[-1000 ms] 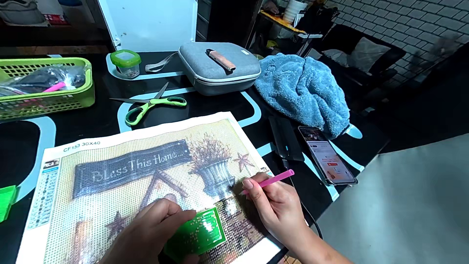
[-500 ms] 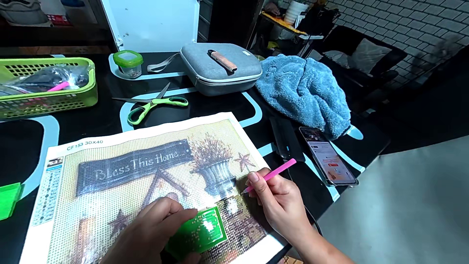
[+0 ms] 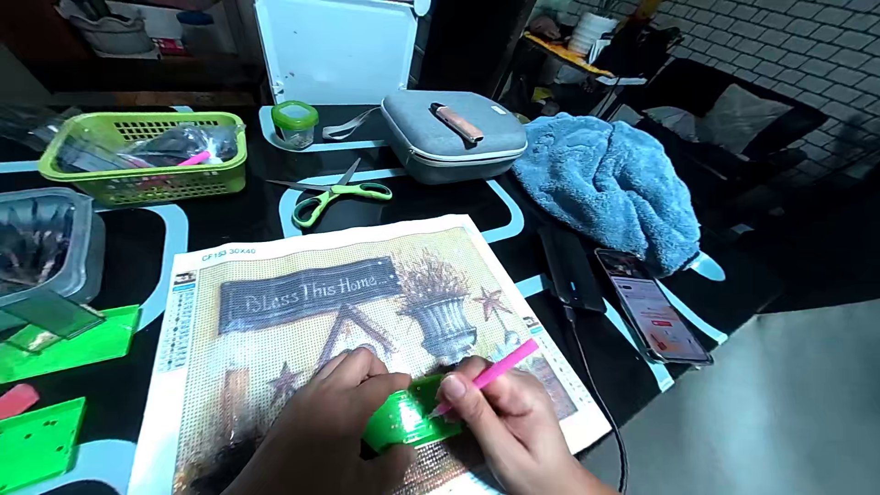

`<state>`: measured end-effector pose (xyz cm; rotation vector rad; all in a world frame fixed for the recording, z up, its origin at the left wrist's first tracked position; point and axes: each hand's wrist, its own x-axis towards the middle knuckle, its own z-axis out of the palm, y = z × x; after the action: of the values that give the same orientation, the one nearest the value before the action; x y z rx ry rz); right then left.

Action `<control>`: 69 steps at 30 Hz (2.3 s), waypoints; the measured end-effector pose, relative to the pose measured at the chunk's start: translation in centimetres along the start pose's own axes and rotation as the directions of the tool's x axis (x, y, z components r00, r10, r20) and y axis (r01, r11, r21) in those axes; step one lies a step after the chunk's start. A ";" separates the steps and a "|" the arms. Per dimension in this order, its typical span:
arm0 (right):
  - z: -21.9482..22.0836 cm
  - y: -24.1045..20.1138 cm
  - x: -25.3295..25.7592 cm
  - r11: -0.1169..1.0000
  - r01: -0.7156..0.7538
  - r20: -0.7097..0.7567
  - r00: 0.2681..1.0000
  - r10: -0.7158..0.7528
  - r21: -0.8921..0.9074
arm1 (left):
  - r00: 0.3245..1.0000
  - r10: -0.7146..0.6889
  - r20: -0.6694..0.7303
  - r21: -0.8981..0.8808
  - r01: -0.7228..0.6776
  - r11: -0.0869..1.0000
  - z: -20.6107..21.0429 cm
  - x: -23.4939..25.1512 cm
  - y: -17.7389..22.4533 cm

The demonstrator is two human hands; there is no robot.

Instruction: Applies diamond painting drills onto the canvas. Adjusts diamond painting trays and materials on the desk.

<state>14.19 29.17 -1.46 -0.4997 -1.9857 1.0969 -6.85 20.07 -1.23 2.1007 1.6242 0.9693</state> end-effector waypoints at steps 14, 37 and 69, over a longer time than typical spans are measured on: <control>1.0 0.6 0.0 0.990 0.087 0.046 0.996 -0.083 -0.111 | 0.995 0.049 -0.090 0.070 -0.042 0.997 0.9 0.0 -0.3; -5.4 2.2 -0.3 0.981 -0.179 -0.266 0.952 0.154 -0.072 | 0.974 -0.113 0.197 -0.057 0.127 0.990 -1.7 0.7 1.1; 0.3 0.0 0.4 0.999 0.013 0.025 1.000 -0.011 -0.045 | 0.999 0.022 -0.031 0.033 -0.021 0.999 0.3 -0.1 -0.2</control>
<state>13.74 29.26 -1.37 -0.4996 -2.0364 1.0573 -6.85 20.06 -1.63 2.1390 1.6460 0.9945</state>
